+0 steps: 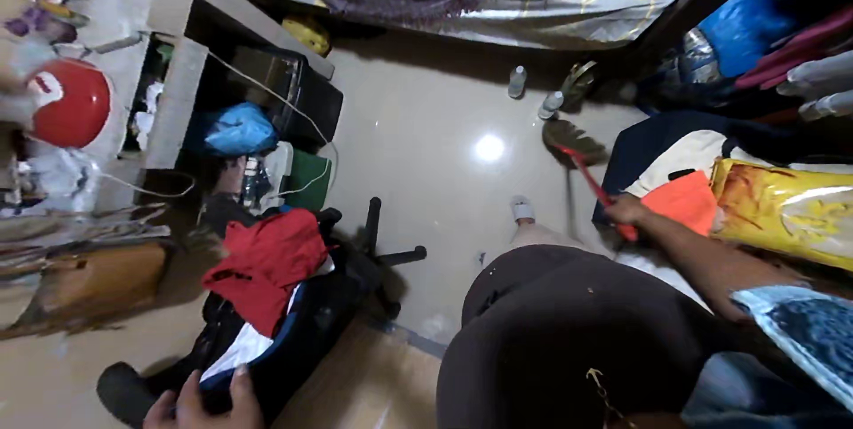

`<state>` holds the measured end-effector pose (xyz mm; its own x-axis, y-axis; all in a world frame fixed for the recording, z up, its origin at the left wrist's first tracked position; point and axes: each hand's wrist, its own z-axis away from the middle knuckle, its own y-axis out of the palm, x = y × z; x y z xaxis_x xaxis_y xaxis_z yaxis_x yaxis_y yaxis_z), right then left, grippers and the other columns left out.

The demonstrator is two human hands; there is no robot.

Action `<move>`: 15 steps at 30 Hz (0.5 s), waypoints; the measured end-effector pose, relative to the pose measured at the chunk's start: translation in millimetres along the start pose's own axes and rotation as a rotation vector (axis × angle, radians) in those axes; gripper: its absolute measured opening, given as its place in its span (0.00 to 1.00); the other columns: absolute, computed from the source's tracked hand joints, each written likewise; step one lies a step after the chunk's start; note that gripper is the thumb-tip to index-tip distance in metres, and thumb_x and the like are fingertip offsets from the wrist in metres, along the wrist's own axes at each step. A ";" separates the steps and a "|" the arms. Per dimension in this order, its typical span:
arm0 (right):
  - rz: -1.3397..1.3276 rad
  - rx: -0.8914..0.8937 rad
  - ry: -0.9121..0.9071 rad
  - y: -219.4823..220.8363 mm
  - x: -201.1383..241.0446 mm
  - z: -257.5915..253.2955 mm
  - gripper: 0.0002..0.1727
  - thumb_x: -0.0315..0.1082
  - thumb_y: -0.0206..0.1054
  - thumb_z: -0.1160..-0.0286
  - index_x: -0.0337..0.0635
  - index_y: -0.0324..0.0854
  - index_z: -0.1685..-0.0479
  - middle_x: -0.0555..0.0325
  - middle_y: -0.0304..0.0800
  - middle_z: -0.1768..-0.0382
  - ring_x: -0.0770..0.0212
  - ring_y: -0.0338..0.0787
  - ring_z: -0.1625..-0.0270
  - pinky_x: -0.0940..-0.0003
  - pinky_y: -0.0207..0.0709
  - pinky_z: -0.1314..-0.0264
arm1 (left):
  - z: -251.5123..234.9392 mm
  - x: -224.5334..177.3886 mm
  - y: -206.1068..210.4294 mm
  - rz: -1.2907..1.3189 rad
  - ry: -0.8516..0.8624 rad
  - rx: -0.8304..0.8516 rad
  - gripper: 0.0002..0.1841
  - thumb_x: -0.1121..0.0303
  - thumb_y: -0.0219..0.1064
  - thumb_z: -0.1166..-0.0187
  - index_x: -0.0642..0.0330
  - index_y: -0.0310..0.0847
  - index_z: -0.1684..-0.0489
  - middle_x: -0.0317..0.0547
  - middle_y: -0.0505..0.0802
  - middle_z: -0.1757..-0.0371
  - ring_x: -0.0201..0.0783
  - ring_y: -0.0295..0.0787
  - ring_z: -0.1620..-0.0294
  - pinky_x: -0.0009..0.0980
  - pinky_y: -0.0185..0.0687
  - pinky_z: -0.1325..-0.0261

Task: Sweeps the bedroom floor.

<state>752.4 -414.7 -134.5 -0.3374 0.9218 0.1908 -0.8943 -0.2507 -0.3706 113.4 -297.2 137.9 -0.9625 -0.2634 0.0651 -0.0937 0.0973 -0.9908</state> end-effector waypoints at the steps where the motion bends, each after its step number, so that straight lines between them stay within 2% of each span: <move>1: -0.026 0.065 -0.001 25.9 15.5 3.3 0.19 0.33 0.64 0.17 0.32 0.80 0.33 0.38 0.87 0.50 0.48 0.87 0.54 0.46 0.80 0.47 | 1.5 7.1 4.2 -0.005 0.019 0.009 0.33 0.48 0.64 0.19 0.64 0.77 0.22 0.72 0.72 0.17 0.70 0.60 0.12 0.71 0.39 0.13; 2: -0.022 0.133 -0.019 52.1 29.1 5.9 0.18 0.32 0.62 0.17 0.33 0.79 0.33 0.43 0.85 0.54 0.53 0.85 0.60 0.52 0.81 0.53 | 3.1 12.6 7.7 -0.011 0.038 0.019 0.34 0.47 0.64 0.19 0.64 0.77 0.22 0.73 0.72 0.17 0.72 0.59 0.12 0.73 0.37 0.13; 5: 0.118 0.309 -0.122 110.2 69.3 22.8 0.18 0.33 0.62 0.15 0.31 0.79 0.33 0.37 0.87 0.48 0.47 0.87 0.52 0.46 0.79 0.42 | 10.1 25.7 14.4 -0.041 0.118 0.022 0.35 0.44 0.62 0.20 0.64 0.77 0.22 0.76 0.72 0.18 0.76 0.57 0.12 0.79 0.29 0.16; 7: 0.155 0.360 -0.143 123.4 84.4 36.3 0.20 0.33 0.61 0.15 0.36 0.78 0.28 0.40 0.87 0.50 0.51 0.86 0.56 0.49 0.80 0.47 | 13.4 35.1 11.0 -0.037 0.159 0.012 0.36 0.42 0.60 0.19 0.62 0.76 0.21 0.75 0.71 0.17 0.76 0.55 0.12 0.79 0.30 0.16; 9: 0.061 0.366 -0.116 112.8 83.7 49.6 0.22 0.34 0.60 0.13 0.44 0.75 0.21 0.53 0.86 0.60 0.64 0.80 0.71 0.66 0.78 0.66 | 15.3 47.7 3.5 -0.024 0.182 -0.037 0.36 0.42 0.60 0.18 0.61 0.76 0.20 0.74 0.71 0.17 0.76 0.56 0.12 0.78 0.34 0.16; 11: -0.062 0.353 -0.103 81.6 77.5 68.9 0.22 0.33 0.59 0.11 0.46 0.74 0.21 0.60 0.84 0.67 0.71 0.75 0.80 0.74 0.72 0.79 | 15.7 68.0 -0.2 -0.014 0.184 -0.097 0.36 0.41 0.60 0.17 0.59 0.75 0.19 0.72 0.72 0.17 0.73 0.57 0.11 0.76 0.36 0.14; 13: -0.075 0.277 -0.116 49.3 68.4 90.2 0.22 0.33 0.60 0.11 0.49 0.75 0.20 0.60 0.85 0.67 0.71 0.74 0.82 0.75 0.70 0.81 | 16.0 85.2 -3.3 -0.021 0.150 -0.135 0.36 0.39 0.60 0.18 0.55 0.75 0.18 0.68 0.74 0.16 0.70 0.57 0.11 0.76 0.35 0.14; 15: -0.031 0.145 -0.139 33.0 65.4 108.2 0.23 0.32 0.61 0.12 0.49 0.75 0.19 0.57 0.85 0.69 0.69 0.74 0.82 0.73 0.71 0.81 | 14.8 87.3 -7.3 0.001 0.105 -0.140 0.36 0.40 0.61 0.18 0.58 0.76 0.19 0.70 0.74 0.17 0.70 0.58 0.11 0.76 0.33 0.14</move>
<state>669.1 -394.7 -35.9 -0.3371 0.8825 0.3279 -0.9346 -0.2715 -0.2300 33.8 -335.1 149.1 -0.9831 -0.1628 0.0835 -0.1204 0.2319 -0.9653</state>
